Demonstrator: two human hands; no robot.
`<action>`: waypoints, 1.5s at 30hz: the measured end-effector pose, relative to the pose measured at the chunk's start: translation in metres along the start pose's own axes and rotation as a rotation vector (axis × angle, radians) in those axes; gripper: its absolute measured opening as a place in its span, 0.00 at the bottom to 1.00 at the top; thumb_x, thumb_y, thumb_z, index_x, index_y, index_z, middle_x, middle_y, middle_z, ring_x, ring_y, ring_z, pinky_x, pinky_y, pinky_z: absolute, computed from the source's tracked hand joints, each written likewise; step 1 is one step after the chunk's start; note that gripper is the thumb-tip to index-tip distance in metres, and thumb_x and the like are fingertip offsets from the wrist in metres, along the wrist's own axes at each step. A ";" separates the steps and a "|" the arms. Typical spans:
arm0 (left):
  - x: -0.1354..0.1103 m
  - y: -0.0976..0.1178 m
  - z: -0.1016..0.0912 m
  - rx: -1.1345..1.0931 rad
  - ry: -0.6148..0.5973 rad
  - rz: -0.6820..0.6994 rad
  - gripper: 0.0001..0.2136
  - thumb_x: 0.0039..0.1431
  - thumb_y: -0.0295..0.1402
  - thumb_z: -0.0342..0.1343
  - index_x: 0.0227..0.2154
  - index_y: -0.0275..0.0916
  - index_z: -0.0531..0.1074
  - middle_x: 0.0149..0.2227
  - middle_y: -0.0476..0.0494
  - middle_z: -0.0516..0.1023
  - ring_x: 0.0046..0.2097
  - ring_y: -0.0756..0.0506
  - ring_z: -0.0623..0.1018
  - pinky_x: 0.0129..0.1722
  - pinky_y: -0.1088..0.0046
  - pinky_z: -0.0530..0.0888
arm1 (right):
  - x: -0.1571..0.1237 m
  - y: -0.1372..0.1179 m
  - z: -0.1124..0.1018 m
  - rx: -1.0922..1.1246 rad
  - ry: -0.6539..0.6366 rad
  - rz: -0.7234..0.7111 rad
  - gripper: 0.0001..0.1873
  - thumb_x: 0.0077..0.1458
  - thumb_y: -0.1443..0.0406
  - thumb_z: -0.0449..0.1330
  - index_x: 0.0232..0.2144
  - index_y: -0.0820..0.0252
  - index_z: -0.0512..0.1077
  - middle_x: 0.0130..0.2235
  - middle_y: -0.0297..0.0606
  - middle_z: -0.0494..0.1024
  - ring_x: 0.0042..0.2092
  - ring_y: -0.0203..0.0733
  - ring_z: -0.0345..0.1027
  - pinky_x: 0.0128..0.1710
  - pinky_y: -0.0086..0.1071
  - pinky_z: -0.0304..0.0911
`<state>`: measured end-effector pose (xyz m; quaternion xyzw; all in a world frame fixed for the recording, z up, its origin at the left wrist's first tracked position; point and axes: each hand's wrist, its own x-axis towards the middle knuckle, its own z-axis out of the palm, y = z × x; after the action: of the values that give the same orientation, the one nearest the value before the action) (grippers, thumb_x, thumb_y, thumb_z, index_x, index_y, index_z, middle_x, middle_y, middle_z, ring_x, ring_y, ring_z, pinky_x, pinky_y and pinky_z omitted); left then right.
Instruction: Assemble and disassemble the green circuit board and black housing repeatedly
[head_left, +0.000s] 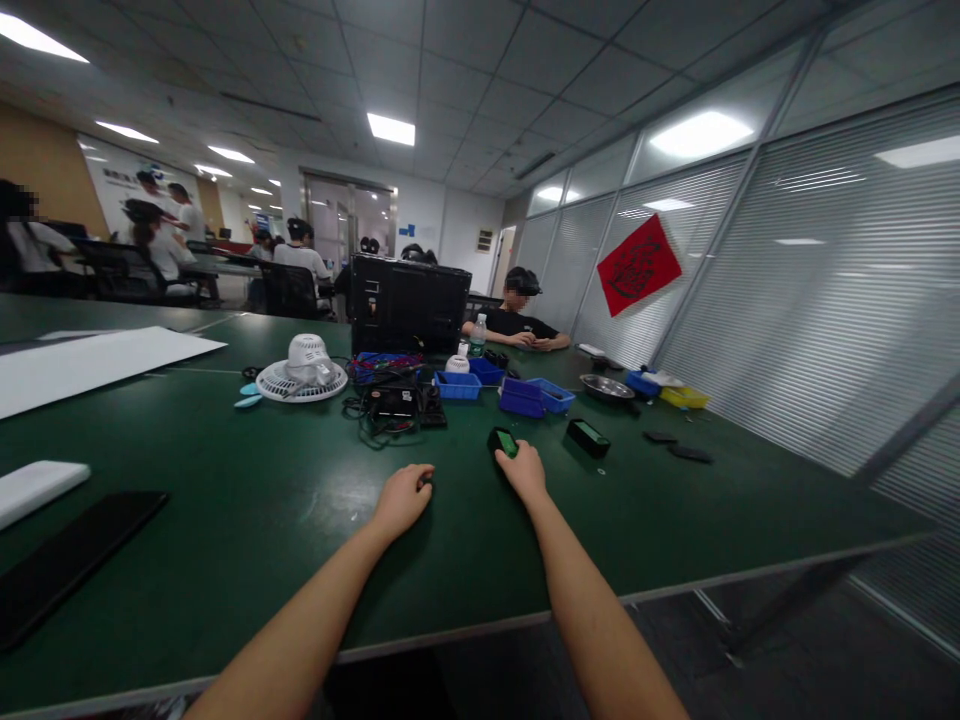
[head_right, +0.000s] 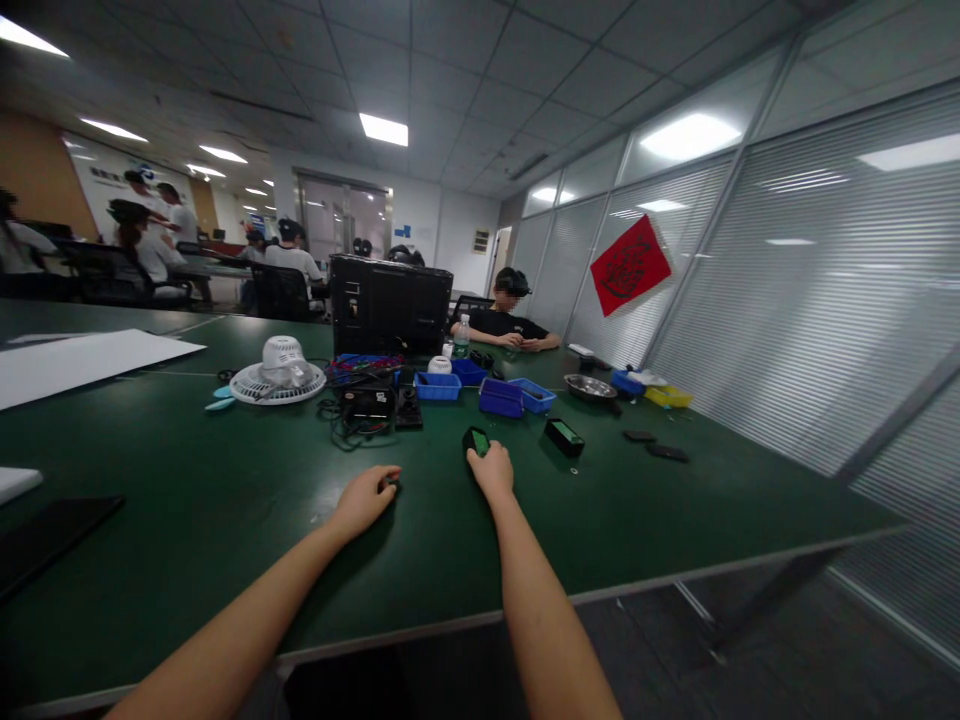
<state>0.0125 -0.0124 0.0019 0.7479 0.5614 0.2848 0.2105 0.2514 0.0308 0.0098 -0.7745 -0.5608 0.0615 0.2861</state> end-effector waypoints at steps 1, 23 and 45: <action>0.000 -0.001 0.001 -0.001 0.001 0.001 0.17 0.51 0.27 0.48 0.45 0.38 0.69 0.42 0.46 0.74 0.39 0.49 0.72 0.44 0.74 0.66 | 0.002 0.001 -0.001 0.025 -0.005 0.019 0.29 0.47 0.53 0.54 0.48 0.66 0.65 0.44 0.52 0.71 0.44 0.50 0.67 0.40 0.34 0.61; 0.001 -0.005 0.002 0.006 0.014 0.033 0.16 0.51 0.28 0.48 0.43 0.39 0.70 0.41 0.45 0.75 0.38 0.49 0.72 0.41 0.75 0.66 | 0.009 0.017 -0.012 -0.027 0.009 0.062 0.31 0.46 0.53 0.55 0.50 0.64 0.64 0.47 0.55 0.67 0.46 0.54 0.64 0.39 0.40 0.61; -0.001 -0.004 -0.001 0.006 0.028 0.050 0.16 0.50 0.27 0.48 0.43 0.37 0.71 0.39 0.45 0.76 0.37 0.49 0.73 0.39 0.74 0.67 | 0.030 0.048 -0.029 -0.007 -0.036 0.339 0.27 0.56 0.52 0.42 0.48 0.61 0.67 0.46 0.49 0.71 0.44 0.47 0.67 0.39 0.34 0.60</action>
<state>0.0088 -0.0119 -0.0006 0.7583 0.5464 0.2986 0.1931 0.3146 0.0370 0.0162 -0.8579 -0.4272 0.1207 0.2588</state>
